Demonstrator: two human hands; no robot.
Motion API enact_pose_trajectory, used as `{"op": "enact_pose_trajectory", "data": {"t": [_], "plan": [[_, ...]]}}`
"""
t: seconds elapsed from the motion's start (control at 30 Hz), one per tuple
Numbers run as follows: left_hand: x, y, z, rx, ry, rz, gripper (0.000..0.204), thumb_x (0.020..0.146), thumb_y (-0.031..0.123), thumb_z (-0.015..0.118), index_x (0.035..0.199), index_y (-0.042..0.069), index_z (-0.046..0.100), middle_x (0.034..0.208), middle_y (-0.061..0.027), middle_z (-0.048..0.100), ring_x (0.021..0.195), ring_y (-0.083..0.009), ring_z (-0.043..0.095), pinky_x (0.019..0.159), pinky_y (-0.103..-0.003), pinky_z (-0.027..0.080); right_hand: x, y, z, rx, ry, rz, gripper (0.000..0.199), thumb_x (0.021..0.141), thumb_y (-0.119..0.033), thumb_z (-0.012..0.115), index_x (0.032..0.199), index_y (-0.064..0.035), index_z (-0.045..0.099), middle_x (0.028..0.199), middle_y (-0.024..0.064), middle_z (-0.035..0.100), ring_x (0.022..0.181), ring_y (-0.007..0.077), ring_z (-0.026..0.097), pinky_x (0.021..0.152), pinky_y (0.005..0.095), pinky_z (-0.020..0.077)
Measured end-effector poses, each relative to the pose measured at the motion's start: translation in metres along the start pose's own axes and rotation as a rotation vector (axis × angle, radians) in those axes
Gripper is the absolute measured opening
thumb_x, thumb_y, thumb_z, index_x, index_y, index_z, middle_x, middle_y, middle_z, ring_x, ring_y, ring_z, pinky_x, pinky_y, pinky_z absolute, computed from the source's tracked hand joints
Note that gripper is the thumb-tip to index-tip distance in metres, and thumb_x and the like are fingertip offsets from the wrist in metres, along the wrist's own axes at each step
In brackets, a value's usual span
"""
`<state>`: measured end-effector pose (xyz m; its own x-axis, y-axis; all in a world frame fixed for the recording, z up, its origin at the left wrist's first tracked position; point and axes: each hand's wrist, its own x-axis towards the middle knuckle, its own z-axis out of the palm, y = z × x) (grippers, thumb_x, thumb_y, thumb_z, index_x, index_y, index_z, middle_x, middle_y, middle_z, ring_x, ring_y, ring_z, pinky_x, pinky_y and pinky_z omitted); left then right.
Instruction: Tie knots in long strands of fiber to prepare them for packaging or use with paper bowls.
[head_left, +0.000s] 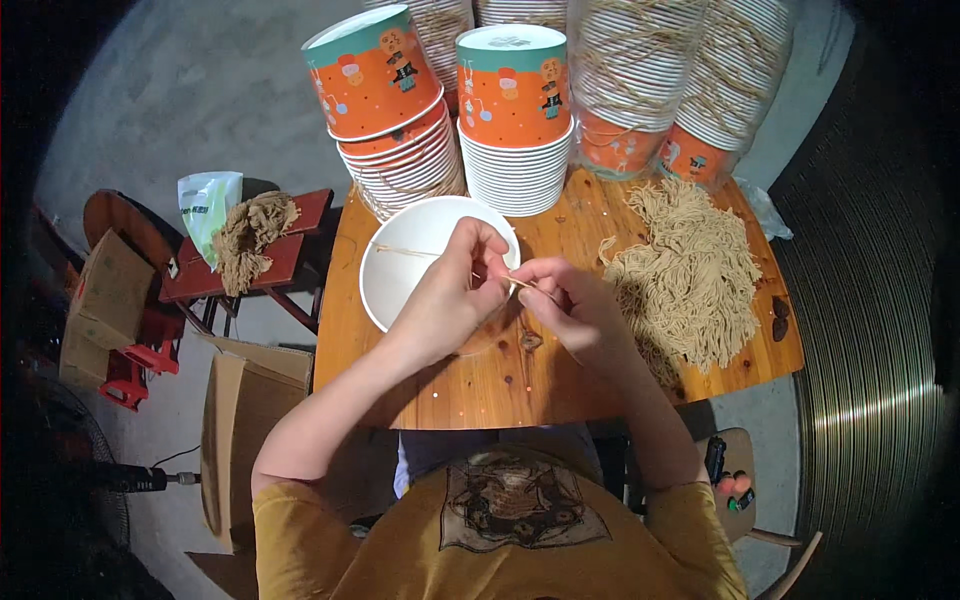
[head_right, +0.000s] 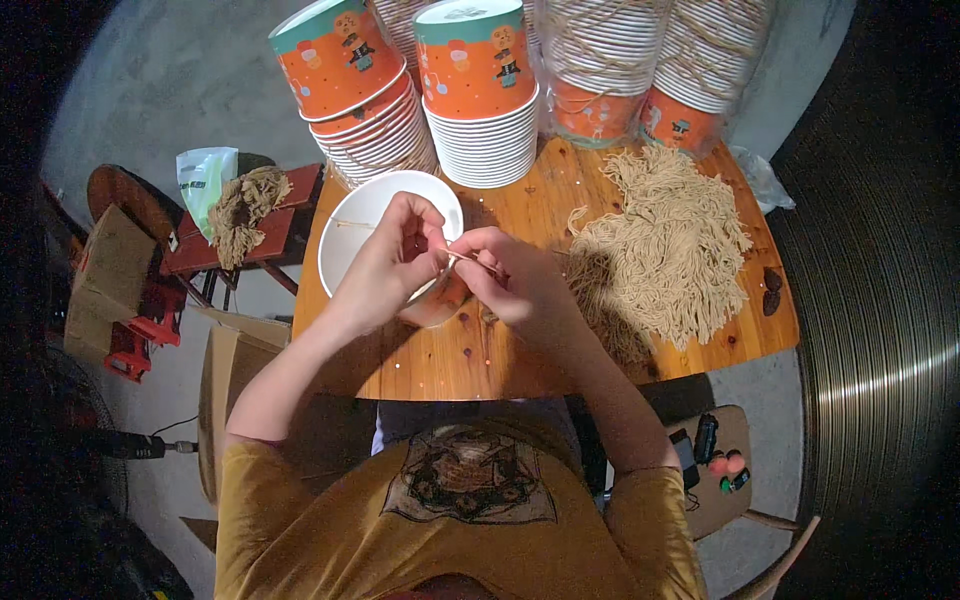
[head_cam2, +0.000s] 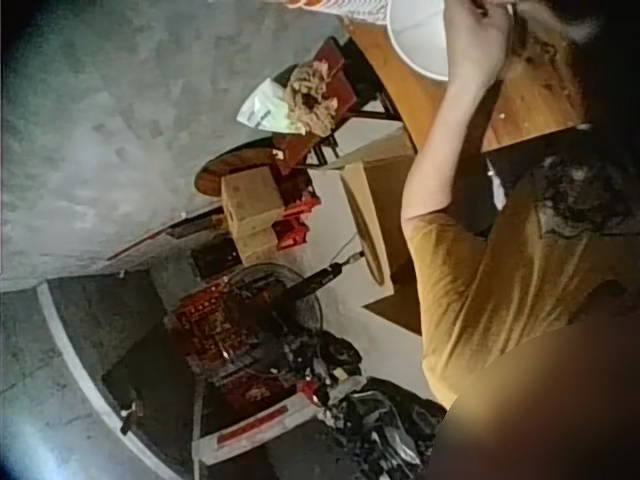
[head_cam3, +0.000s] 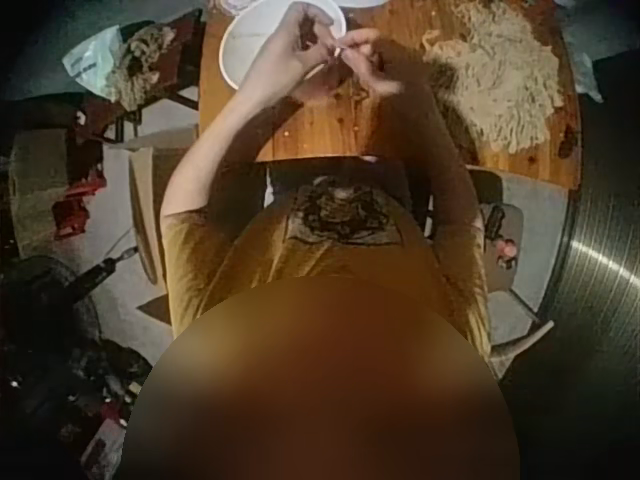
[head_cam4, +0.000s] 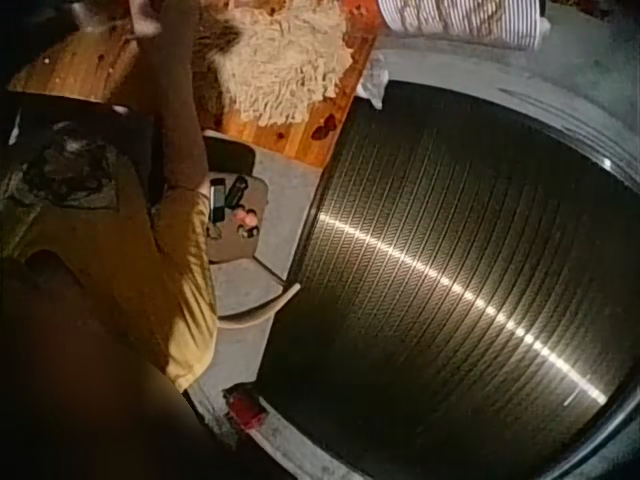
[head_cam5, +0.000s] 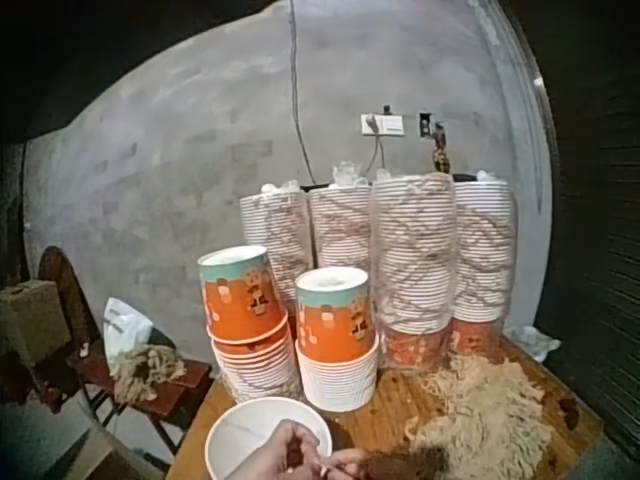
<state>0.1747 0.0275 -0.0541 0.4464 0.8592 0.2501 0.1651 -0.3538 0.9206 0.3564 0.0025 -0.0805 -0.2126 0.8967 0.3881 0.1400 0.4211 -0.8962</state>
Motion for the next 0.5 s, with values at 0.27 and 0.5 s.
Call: {"op": "enact_pose_trajectory", "data": {"t": [0.27, 0.5], "plan": [[-0.003, 0.021, 0.008, 0.35, -0.003, 0.195, 0.027, 0.084, -0.004, 0.056, 0.106, 0.002, 0.041, 0.086, -0.0144, 0.051, 0.081, -0.0278, 0.057, 0.07, -0.035, 0.046, 0.005, 0.008, -0.002, -0.015, 0.035, 0.032, 0.013, 0.084, -0.011, 0.066, 0.092, -0.0023, 0.061, 0.064, -0.002, 0.051, 0.057, 0.0042, 0.044, 0.053, 0.0229, 0.0391], [0.008, 0.006, -0.01, -0.105, -0.093, -0.168, 0.031, 0.083, -0.005, 0.058, 0.108, 0.004, 0.042, 0.089, -0.003, 0.052, 0.079, -0.01, 0.05, 0.074, -0.023, 0.044, 0.01, -0.006, -0.005, -0.068, -0.058, 0.16, 0.008, 0.088, -0.008, 0.061, 0.091, -0.001, 0.063, 0.067, -0.0072, 0.05, 0.061, 0.0013, 0.042, 0.055, 0.0194, 0.0349]]}}
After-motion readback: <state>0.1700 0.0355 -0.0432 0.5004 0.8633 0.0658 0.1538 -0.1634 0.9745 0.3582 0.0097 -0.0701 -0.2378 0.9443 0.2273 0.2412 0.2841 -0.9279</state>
